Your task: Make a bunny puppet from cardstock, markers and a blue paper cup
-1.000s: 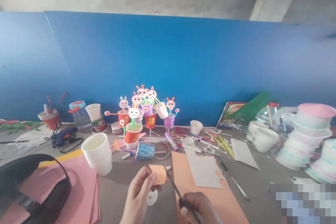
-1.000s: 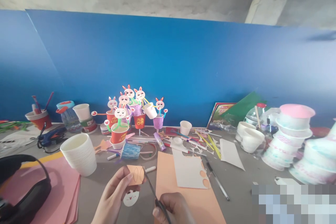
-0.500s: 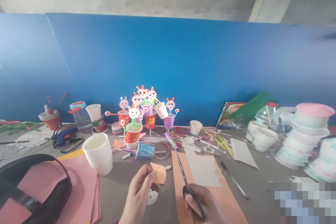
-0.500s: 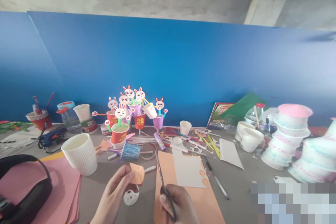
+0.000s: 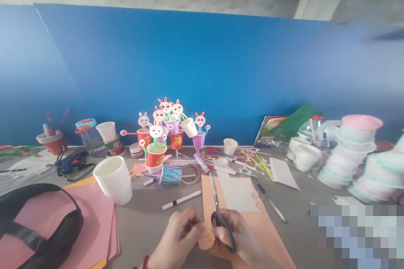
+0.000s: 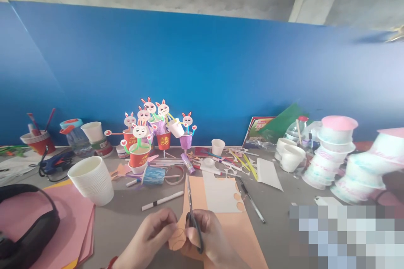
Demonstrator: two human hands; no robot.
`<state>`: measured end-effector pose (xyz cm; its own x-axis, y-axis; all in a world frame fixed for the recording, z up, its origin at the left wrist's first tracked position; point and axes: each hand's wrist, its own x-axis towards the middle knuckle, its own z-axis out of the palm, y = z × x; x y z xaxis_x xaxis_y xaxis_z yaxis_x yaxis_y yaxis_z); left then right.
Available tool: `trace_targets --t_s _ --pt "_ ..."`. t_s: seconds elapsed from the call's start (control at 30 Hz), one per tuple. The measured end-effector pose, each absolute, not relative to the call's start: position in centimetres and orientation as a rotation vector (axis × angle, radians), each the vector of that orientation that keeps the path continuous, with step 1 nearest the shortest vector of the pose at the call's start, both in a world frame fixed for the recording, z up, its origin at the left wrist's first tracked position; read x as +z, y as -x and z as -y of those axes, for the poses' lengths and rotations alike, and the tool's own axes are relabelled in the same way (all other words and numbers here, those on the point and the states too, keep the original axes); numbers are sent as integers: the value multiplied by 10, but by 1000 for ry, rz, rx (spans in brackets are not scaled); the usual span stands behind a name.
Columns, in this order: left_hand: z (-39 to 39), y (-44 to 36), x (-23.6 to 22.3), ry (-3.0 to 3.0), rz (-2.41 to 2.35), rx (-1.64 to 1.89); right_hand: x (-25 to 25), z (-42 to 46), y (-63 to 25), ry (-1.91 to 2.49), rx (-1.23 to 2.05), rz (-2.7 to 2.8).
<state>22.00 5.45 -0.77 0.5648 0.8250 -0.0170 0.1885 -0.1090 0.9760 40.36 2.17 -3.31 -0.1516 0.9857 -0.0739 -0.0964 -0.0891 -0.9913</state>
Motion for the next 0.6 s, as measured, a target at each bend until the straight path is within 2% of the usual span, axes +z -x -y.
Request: trace_targets --t_s 0.1,0.33,0.6 --pt "-57 -220 -9 -1456 -782 755 -34 -20 -402 1077 1438 1168" --pt "-55 -224 -10 -1261 -677 781 -29 -22 -405 1153 1124 1222" --pt "-59 -215 -6 -1271 -769 990 -21 -16 -407 1215 1229 1336"
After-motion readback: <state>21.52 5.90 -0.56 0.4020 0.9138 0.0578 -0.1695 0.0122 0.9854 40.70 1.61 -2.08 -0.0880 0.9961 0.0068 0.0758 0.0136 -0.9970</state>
